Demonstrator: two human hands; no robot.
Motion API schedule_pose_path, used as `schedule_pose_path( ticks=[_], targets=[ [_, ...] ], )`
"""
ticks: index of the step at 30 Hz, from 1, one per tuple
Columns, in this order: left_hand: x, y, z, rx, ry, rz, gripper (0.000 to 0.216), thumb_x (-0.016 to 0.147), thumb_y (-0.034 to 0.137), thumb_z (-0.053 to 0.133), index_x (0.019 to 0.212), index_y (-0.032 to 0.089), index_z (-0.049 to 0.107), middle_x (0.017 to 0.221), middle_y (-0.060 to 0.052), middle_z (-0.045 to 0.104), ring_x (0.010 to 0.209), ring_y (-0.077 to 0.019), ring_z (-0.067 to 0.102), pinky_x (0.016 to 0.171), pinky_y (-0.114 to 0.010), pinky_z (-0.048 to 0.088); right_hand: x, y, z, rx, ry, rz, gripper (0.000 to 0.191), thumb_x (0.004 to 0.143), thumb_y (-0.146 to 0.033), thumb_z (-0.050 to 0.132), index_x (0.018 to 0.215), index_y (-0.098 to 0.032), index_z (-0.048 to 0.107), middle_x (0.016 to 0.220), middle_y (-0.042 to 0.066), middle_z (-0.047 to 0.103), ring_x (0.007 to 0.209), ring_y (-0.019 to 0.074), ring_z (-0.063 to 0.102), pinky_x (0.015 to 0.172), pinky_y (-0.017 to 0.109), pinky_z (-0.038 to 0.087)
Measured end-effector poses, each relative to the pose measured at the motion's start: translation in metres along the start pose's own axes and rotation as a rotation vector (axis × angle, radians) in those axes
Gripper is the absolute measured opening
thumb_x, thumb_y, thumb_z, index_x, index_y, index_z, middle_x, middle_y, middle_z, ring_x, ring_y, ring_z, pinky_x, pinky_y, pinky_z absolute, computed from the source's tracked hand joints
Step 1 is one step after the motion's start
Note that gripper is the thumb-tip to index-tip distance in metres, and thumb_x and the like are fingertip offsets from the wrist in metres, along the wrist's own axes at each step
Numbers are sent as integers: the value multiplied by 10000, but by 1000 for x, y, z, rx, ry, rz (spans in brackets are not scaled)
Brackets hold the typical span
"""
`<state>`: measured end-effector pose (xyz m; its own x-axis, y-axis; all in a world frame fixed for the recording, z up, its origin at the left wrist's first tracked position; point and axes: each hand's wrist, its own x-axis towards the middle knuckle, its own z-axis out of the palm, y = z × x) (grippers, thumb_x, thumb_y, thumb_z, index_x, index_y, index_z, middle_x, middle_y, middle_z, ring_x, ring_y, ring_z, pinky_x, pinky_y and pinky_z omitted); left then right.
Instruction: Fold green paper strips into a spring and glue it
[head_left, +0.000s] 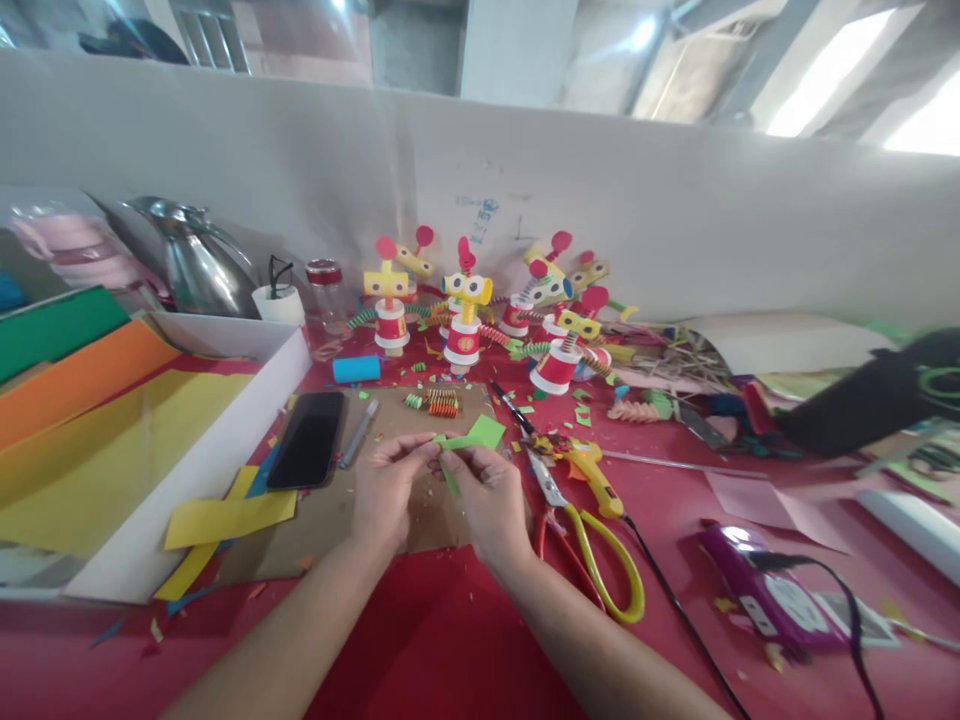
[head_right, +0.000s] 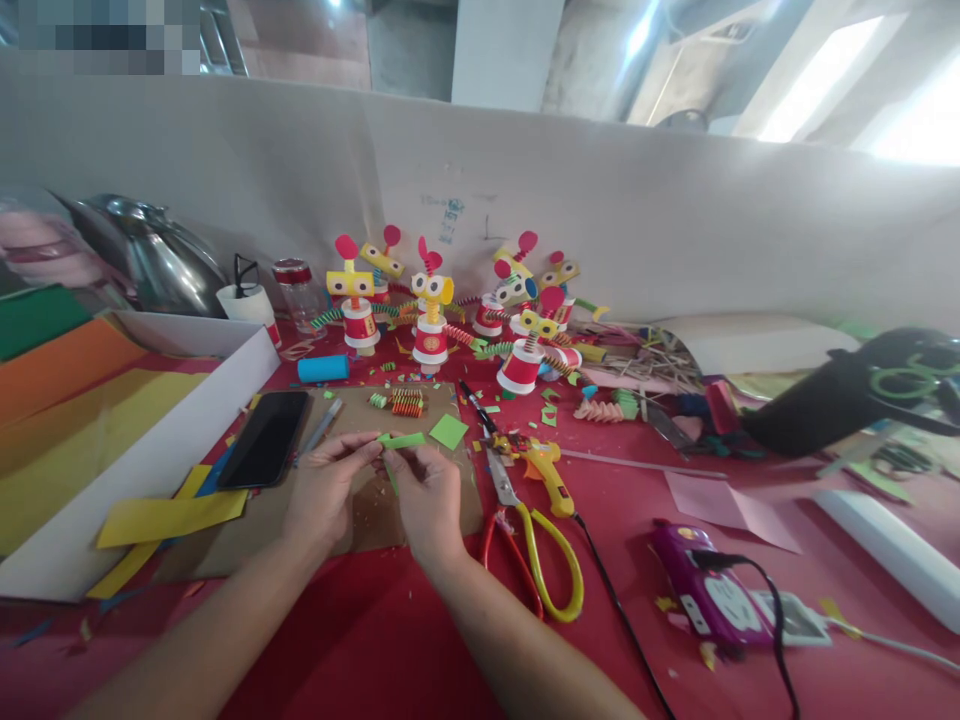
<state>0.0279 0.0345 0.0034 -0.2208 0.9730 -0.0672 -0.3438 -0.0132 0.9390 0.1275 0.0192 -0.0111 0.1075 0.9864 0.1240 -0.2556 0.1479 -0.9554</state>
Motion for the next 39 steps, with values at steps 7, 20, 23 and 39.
schedule_pose_path(
  ticks=[7,20,23,39],
  targets=[
    [6,4,-8,53,-177,-33,151,605,215,768,750,183,737,745,-25,726,736,-163,638,741,-298,490,4,-14,-6,159,-57,74,127,760,-307,686,776,-181,673,687,-2,658,644,130,607,682,275,499],
    [15,26,-21,249,-444,107,242,662,193,745,902,223,749,944,-44,724,903,-202,636,855,-346,484,8,-28,-11,143,-193,136,223,704,-313,734,849,-193,614,616,-42,600,522,86,518,506,210,372],
    [16,25,-22,265,-514,96,226,674,189,733,898,212,755,952,-46,711,921,-205,627,871,-348,471,9,-28,-11,205,-189,149,309,679,-292,766,897,-216,560,650,-51,613,532,88,541,510,207,375],
    [16,15,-25,311,-415,242,117,692,216,737,796,258,771,938,-25,730,909,-207,633,857,-316,460,6,-29,-11,308,-202,321,247,648,-285,805,734,-166,607,639,-10,689,509,69,603,476,149,426]
  ],
)
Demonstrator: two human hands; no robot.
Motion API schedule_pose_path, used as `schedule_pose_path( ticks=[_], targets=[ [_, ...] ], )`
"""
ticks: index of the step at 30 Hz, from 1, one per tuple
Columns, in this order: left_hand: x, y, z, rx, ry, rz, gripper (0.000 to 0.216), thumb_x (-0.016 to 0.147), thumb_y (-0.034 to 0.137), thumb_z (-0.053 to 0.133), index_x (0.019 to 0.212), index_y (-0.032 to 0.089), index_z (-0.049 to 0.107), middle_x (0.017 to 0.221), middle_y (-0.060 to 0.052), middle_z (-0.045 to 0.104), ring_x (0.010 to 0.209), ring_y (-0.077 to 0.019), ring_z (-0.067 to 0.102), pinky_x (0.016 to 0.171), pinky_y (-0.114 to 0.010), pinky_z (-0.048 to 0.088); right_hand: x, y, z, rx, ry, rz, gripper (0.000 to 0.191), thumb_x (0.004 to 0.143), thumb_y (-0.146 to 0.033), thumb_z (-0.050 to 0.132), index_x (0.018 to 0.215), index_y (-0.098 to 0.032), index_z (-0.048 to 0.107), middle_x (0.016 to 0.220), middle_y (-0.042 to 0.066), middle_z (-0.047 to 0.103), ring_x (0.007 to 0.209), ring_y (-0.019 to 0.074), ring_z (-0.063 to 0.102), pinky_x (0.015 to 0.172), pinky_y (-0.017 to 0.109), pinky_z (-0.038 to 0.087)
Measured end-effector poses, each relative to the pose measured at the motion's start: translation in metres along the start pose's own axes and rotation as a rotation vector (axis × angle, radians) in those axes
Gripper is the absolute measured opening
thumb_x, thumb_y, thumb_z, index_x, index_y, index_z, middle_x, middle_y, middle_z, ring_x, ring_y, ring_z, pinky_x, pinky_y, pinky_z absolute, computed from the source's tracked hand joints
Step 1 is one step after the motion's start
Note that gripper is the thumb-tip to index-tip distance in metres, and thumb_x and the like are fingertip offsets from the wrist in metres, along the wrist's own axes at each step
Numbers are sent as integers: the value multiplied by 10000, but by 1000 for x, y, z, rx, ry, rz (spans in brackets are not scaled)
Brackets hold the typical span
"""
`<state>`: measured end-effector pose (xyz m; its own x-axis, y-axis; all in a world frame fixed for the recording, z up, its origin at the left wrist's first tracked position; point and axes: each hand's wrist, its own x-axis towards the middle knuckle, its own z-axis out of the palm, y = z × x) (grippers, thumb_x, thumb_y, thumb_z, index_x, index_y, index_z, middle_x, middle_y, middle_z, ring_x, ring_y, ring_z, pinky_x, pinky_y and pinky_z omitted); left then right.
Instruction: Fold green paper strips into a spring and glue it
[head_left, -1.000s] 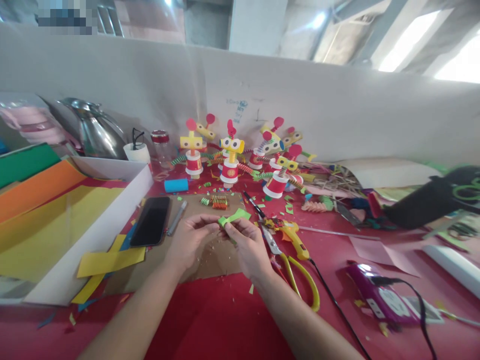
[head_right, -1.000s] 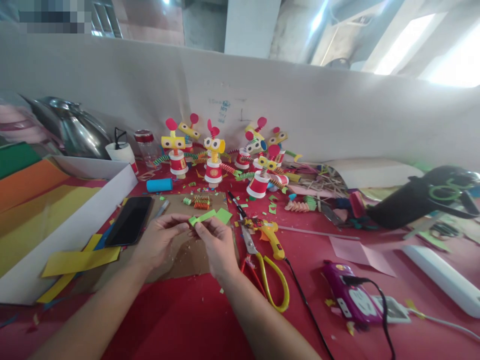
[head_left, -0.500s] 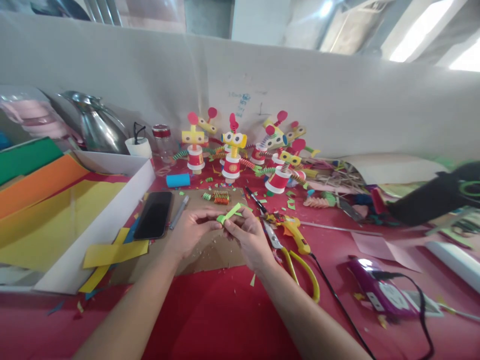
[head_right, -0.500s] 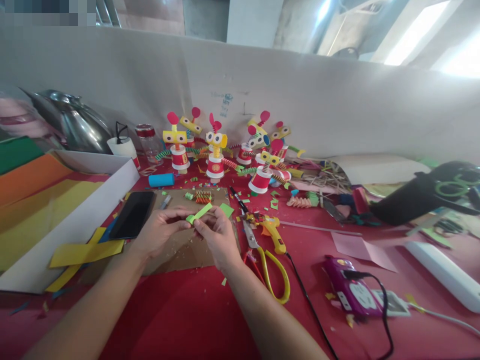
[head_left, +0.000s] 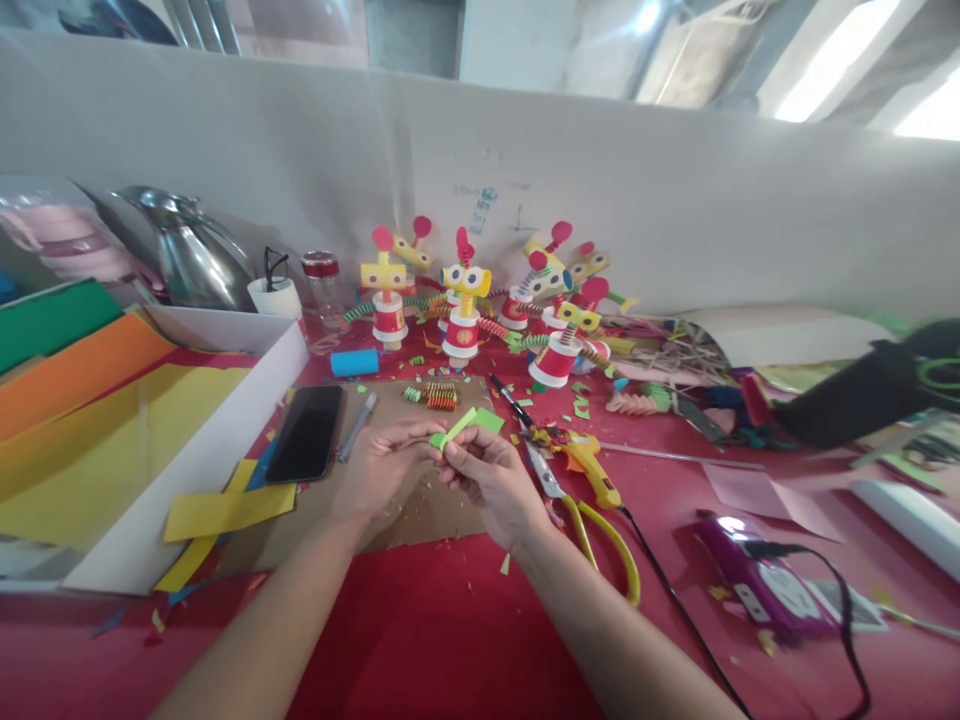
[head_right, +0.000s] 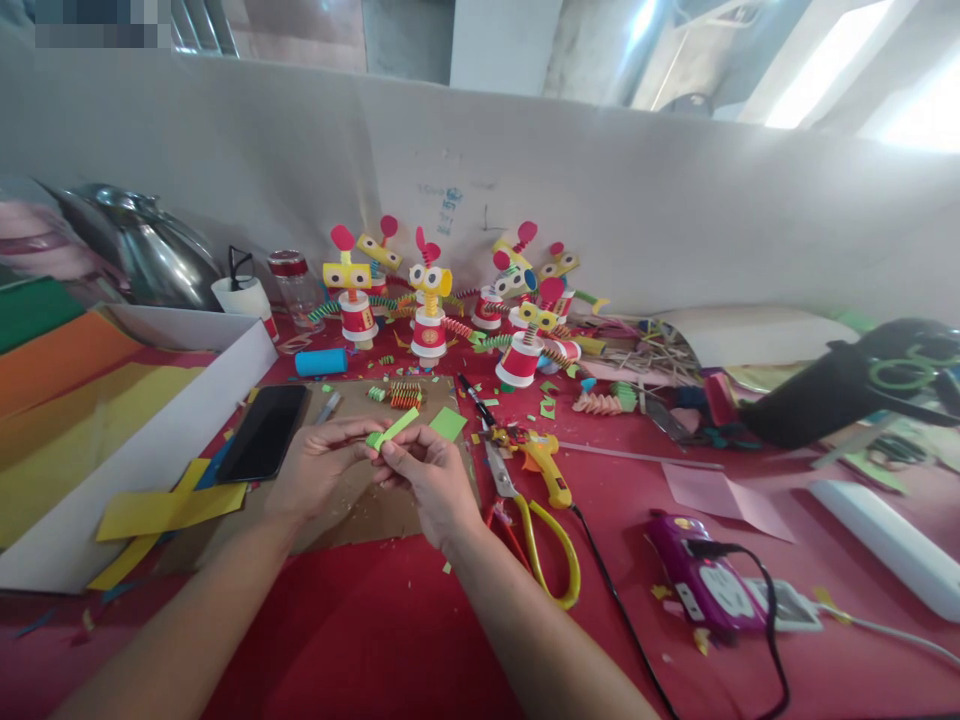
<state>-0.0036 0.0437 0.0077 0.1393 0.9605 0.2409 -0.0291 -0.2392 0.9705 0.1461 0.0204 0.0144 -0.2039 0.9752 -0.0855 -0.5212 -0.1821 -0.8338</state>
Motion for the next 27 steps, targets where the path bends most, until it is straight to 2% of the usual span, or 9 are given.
schedule_pose_path(
  ticks=[5,9,11,14,20,23,27],
  targets=[
    [-1,0,1,12,44,-4,115,686,198,733,780,254,769,852,-13,722,821,-190,619,797,-300,457,-2,1,4,33,20,-11,249,651,-276,807,734,-166,600,652,-5,699,505,71,615,470,146,442],
    [0,-3,3,-167,-6,-89,87,686,203,726,764,233,754,804,-14,687,778,-184,591,777,-319,453,-2,1,4,-5,30,-36,257,646,-293,809,730,-165,604,640,-3,699,503,84,621,475,164,458],
    [1,-1,4,-220,-59,-115,71,697,220,720,761,222,750,861,-31,671,845,-201,584,818,-341,445,-2,1,4,-24,32,-44,258,647,-301,808,726,-166,603,639,0,700,508,90,623,480,171,462],
    [1,4,2,-189,-108,-81,81,698,222,723,771,221,757,990,-48,619,1001,-227,546,910,-360,405,-2,-1,3,-53,38,-34,261,630,-303,817,717,-163,614,619,0,693,504,92,615,475,177,459],
    [3,7,-2,-173,-155,-71,114,719,215,712,815,245,765,1049,-47,564,1053,-215,510,931,-360,388,-2,-2,2,-118,-26,-6,230,686,-339,770,723,-133,676,629,30,687,539,106,622,513,203,473],
    [3,4,0,-171,-145,-113,147,724,235,711,857,252,770,1049,-47,568,1017,-206,525,899,-354,411,-2,3,2,-131,4,-42,229,692,-347,761,708,-138,669,635,22,677,509,96,591,493,208,447],
    [0,4,8,-168,-63,-162,222,729,279,703,943,248,756,1035,-41,594,921,-180,559,822,-333,449,-1,10,4,-129,107,-134,222,711,-350,743,691,-151,648,603,0,645,488,91,553,483,215,421]
  ],
)
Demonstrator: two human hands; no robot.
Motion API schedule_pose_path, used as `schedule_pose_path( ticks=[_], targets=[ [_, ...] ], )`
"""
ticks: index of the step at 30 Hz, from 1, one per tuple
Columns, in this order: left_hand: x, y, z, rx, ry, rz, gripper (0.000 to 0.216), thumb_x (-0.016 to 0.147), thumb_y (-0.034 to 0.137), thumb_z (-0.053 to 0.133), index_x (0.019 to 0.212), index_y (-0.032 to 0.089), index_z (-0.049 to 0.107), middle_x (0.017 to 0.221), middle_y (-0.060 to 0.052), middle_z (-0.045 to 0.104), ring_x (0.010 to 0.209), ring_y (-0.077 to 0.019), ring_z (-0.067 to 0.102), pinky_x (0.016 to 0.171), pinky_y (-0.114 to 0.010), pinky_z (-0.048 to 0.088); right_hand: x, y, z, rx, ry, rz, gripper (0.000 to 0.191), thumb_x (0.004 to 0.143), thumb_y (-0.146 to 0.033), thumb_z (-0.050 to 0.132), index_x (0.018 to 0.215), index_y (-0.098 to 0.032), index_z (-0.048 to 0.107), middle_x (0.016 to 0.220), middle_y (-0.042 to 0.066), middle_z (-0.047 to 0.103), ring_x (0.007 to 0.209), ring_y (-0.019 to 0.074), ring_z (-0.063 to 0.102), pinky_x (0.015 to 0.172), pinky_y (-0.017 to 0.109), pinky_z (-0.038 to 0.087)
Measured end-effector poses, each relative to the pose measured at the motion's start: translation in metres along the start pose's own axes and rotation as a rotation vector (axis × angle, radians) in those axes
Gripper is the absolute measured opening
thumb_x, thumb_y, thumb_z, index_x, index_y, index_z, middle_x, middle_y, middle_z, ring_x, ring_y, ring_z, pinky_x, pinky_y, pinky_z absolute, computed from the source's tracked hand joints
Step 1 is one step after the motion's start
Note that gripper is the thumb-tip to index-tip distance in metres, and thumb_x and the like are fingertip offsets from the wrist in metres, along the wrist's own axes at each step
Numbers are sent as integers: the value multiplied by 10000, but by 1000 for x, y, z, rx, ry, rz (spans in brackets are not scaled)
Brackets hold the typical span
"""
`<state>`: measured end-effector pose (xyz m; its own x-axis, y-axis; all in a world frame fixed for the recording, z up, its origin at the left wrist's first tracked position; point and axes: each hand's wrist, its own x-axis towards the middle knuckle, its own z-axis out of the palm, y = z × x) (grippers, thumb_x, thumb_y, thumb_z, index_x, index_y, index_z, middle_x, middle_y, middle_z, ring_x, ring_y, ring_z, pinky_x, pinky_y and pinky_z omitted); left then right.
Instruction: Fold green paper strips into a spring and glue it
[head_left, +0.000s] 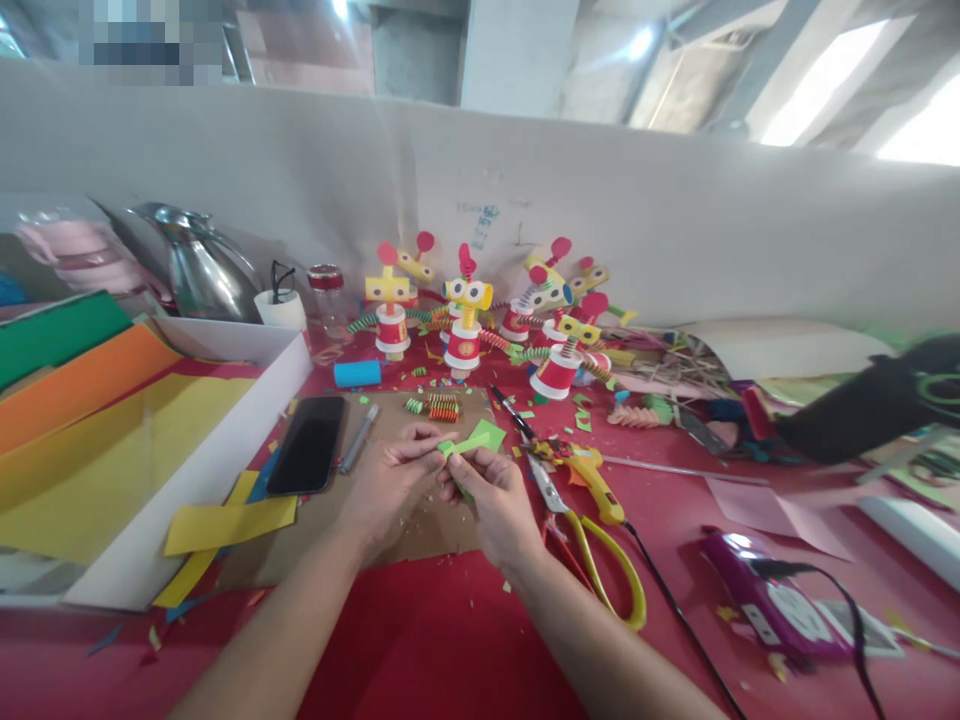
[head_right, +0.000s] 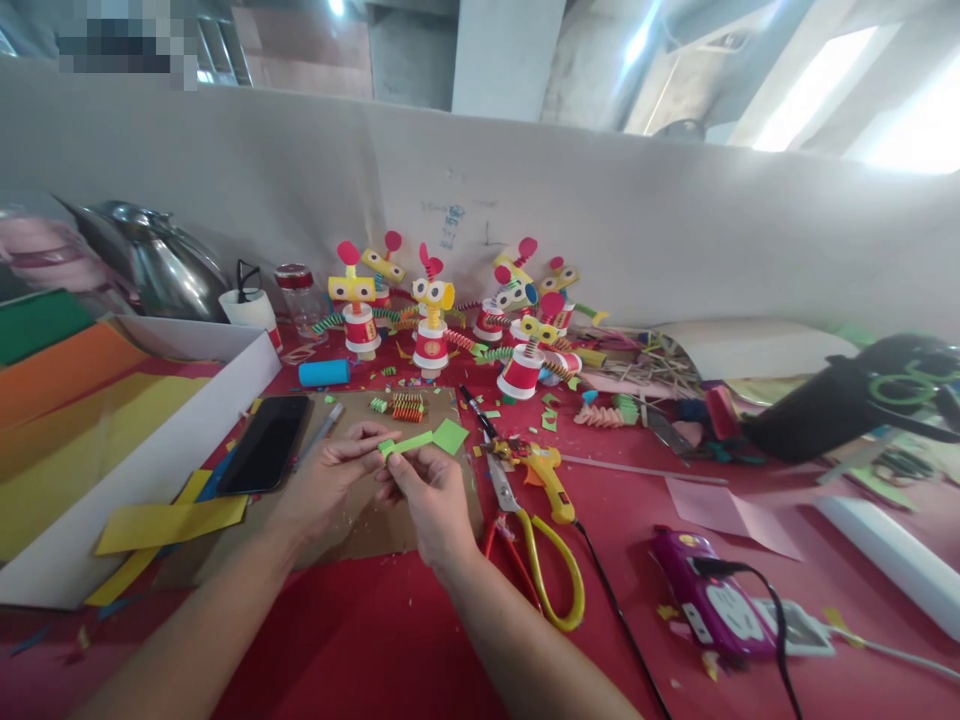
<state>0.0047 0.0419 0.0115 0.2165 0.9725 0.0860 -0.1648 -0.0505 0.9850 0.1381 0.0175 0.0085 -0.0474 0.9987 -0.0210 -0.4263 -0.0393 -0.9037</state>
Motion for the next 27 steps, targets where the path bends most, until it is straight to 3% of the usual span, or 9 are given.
schedule_pose_path(
  ticks=[2,6,9,16,18,22,27],
  targets=[
    [-2,0,6,-48,65,-36,265,715,288,715,972,235,748,993,-43,643,842,-168,582,778,-327,466,0,2,1,1,36,-59,198,735,-338,724,701,-158,649,602,-3,635,502,96,544,495,221,425],
    [-5,1,13,-145,121,-62,205,664,272,761,838,165,762,769,-53,700,685,-164,596,657,-304,478,-2,5,2,-26,65,-134,156,768,-314,699,726,-169,659,606,-8,624,525,102,537,523,229,436],
    [-5,1,16,-206,145,-78,259,650,263,777,888,166,754,754,-46,705,630,-141,578,599,-280,473,-3,5,3,-55,84,-147,155,770,-319,698,745,-172,658,599,-10,622,533,113,545,548,243,449],
    [-6,1,17,-302,103,-90,158,678,264,755,784,148,747,677,-26,672,588,-116,563,551,-247,451,-4,9,4,-96,97,-170,179,800,-332,669,740,-165,643,622,-5,625,570,114,545,568,242,429],
    [-6,1,15,-294,159,-134,172,652,270,770,773,149,751,665,-30,681,610,-131,583,563,-252,458,-2,11,3,-107,96,-130,198,790,-352,676,744,-162,645,648,3,635,595,118,549,568,239,425],
    [-3,-3,9,-302,208,-181,206,629,268,785,798,153,759,728,-50,721,732,-153,632,733,-281,485,0,9,2,-98,95,-44,215,767,-381,685,759,-173,632,671,-5,639,598,122,567,570,241,443],
    [0,-5,5,-324,208,-210,219,639,294,782,806,155,757,789,-64,738,725,-151,639,741,-292,474,4,-3,-2,-144,185,-112,244,728,-355,727,884,-220,597,738,-28,652,618,114,598,573,223,458]
  ],
)
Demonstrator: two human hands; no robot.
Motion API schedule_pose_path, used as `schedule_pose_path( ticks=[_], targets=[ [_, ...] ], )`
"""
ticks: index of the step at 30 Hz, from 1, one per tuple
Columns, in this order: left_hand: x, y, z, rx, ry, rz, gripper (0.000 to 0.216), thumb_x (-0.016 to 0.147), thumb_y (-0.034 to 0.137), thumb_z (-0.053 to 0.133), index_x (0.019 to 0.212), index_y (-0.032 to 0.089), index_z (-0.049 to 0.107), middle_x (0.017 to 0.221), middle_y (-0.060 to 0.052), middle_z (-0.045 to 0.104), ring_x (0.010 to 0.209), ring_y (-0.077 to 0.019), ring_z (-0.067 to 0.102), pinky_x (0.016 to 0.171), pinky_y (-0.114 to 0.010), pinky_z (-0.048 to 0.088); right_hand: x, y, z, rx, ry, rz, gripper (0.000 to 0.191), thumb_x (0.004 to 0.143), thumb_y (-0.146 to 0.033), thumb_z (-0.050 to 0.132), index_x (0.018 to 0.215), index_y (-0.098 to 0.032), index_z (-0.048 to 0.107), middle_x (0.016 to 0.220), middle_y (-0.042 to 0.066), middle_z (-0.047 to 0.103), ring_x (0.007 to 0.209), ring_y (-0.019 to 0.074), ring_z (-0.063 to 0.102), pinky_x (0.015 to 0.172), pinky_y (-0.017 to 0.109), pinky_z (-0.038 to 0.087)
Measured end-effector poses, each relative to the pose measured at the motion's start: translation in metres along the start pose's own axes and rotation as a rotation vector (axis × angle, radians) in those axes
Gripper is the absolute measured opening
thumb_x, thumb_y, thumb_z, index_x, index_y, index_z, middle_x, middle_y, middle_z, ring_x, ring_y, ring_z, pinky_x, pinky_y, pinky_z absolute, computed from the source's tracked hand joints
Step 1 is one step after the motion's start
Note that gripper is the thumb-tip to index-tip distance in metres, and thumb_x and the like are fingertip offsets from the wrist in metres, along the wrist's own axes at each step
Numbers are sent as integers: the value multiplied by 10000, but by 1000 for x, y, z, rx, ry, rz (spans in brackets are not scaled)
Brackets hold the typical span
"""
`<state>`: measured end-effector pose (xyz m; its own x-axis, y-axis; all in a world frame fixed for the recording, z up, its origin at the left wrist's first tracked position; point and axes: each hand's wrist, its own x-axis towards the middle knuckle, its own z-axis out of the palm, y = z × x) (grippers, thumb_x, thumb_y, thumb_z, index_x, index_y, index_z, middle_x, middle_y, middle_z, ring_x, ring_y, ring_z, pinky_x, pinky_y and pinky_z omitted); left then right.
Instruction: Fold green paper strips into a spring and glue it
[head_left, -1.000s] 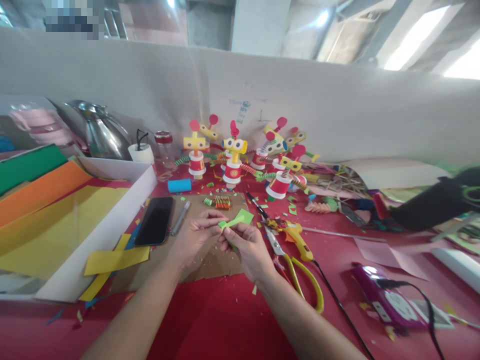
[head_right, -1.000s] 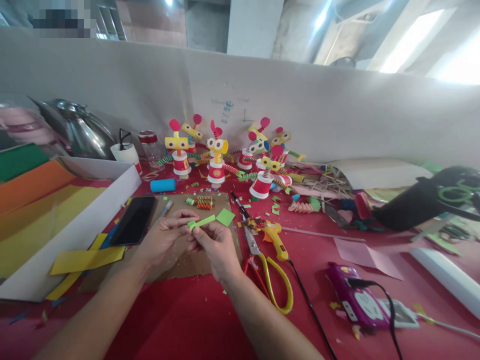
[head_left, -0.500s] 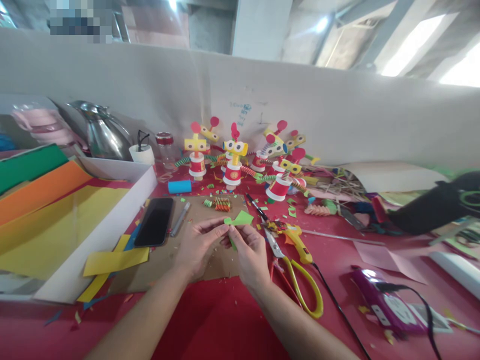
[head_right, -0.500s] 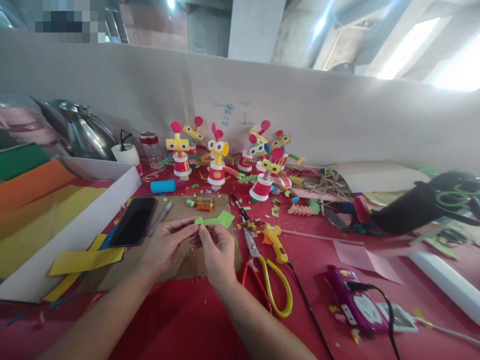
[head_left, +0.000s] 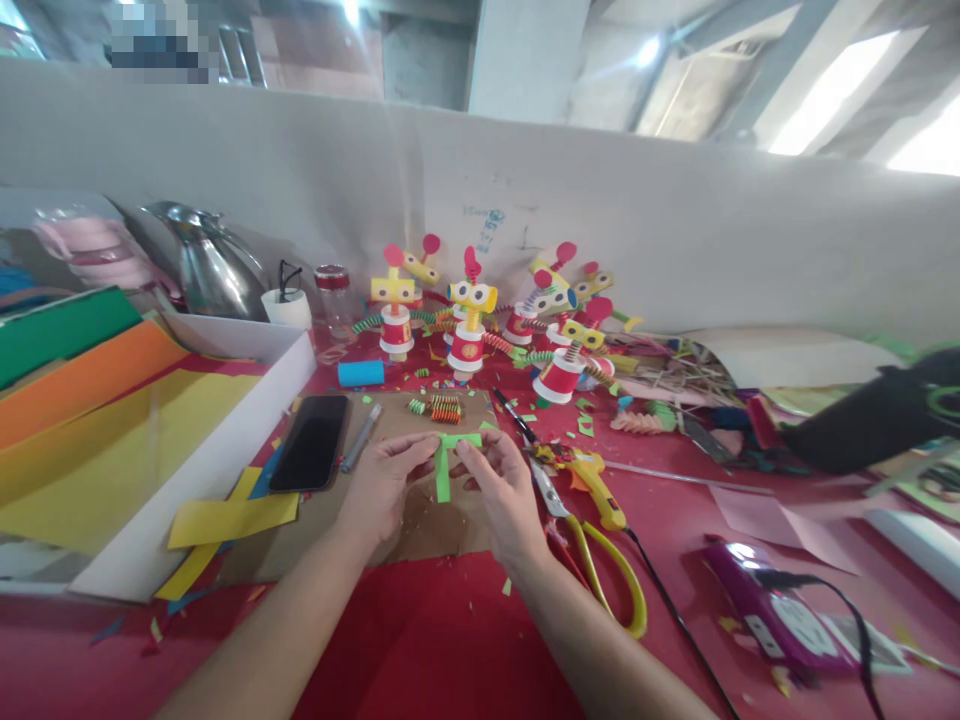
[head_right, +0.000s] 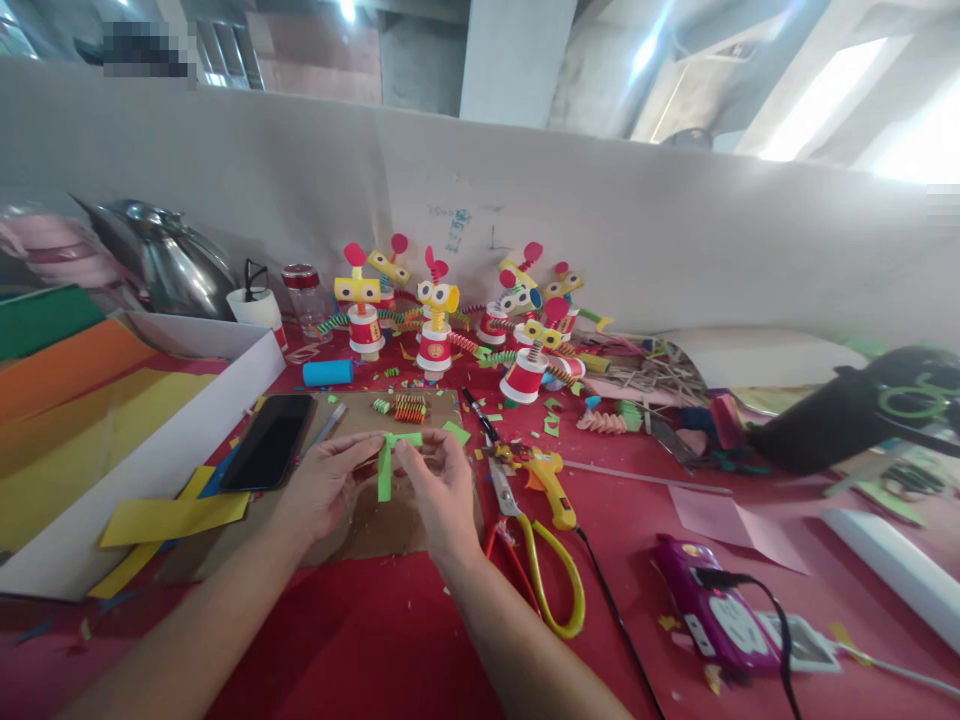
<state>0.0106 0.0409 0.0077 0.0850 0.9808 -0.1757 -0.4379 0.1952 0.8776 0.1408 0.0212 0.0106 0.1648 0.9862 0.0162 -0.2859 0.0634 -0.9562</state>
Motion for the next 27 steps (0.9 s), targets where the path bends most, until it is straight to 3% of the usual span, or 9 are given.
schedule_pose_path(
  ticks=[6,10,13,15,17,22,27],
  targets=[
    [-2,2,3,33,24,-56,223,583,275,810,758,150,756,745,-66,734,662,-140,627,690,-282,465,10,1,-8,-53,-62,-46,155,760,-324,689,785,-189,618,636,-18,617,602,119,577,611,247,463],
    [0,0,2,36,82,-55,213,548,274,820,705,151,746,658,-33,702,595,-110,584,626,-250,441,11,4,-12,-142,-26,-107,134,790,-299,638,892,-217,605,706,-11,635,631,137,594,632,276,471],
    [3,0,2,19,124,-42,209,516,270,828,646,138,730,563,-4,645,529,-85,526,557,-223,402,9,3,-15,-417,5,-378,186,792,-161,555,933,-252,635,964,44,624,900,194,605,774,340,481],
    [4,0,1,13,137,-41,215,508,274,826,633,133,722,544,-3,631,519,-85,518,544,-220,394,9,1,-16,-648,-47,-589,291,745,-82,542,925,-268,677,1142,70,553,1107,244,522,888,402,448],
    [4,0,1,11,125,-35,218,516,285,818,632,131,716,573,-18,648,538,-95,535,557,-224,404,8,0,-16,-798,-105,-712,334,719,-69,578,939,-289,702,1231,72,499,1190,279,456,944,453,416],
    [5,-2,-1,26,86,-29,226,535,300,806,650,131,709,591,-21,642,570,-113,552,558,-225,410,10,1,-17,-870,-121,-748,232,766,-163,657,925,-316,730,1236,61,521,1188,287,453,950,477,418],
    [6,-4,-2,20,82,-9,214,544,303,807,599,133,689,538,6,594,518,-90,501,533,-221,386,11,3,-18,-829,-124,-747,189,805,-169,624,890,-297,735,1168,68,556,1146,271,490,940,466,428]
  ],
)
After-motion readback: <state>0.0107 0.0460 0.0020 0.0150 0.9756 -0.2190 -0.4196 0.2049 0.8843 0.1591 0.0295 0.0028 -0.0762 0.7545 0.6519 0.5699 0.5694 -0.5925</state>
